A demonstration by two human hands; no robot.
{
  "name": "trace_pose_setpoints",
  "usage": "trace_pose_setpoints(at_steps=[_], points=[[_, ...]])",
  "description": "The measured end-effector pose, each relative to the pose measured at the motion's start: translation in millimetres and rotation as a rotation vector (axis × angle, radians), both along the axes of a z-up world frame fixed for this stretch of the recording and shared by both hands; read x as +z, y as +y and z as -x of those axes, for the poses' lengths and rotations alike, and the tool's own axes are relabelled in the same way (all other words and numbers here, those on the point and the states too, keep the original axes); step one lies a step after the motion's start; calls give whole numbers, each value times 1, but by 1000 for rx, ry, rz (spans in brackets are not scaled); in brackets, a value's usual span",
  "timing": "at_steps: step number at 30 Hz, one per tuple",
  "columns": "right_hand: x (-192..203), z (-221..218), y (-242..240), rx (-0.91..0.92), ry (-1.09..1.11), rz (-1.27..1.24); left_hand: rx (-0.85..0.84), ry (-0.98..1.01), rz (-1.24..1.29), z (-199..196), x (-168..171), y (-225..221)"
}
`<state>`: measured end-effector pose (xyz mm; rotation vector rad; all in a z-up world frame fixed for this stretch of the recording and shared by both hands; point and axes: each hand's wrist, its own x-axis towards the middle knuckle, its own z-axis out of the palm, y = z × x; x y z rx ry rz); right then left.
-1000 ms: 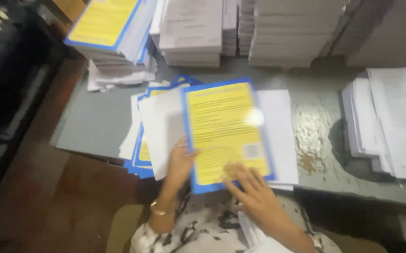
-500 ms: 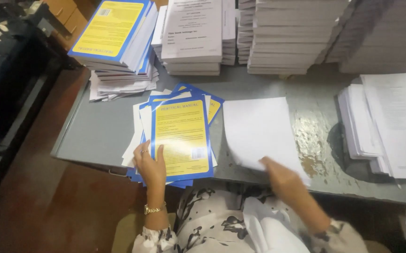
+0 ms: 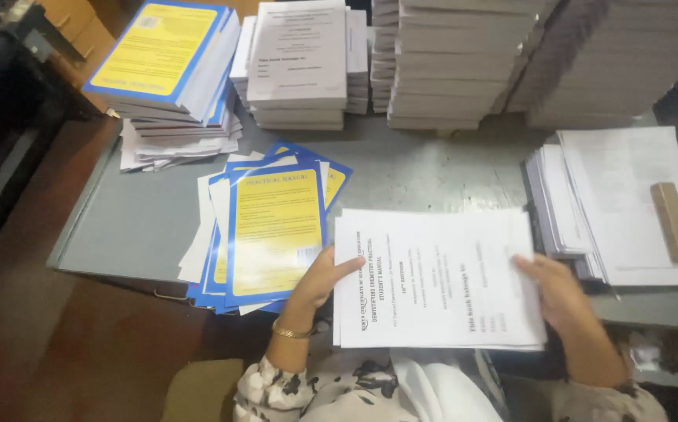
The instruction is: Assembling manuals by combining printed covers with internal pages and stacking them.
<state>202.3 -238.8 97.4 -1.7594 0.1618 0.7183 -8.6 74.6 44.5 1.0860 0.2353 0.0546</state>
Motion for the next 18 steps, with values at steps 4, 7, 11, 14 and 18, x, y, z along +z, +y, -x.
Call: trace_pose_setpoints(at_steps=[4, 7, 11, 14, 18], points=[[-78, 2, -9, 275, -344, 541, 143, 567, -747, -32, -75, -21], [-22, 28, 7, 255, -386, 455, 228, 485, -840, -30, -23, -33], [-23, 28, -17, 179, -726, 251, 395, 214, -886, -26, 28, -45], [-19, 29, -21, 103, -962, 71, 424, 72, -809, -28, 42, -47], [-28, 18, -12, 9, -976, -168, 532, -79, -667, -41, 36, -46]])
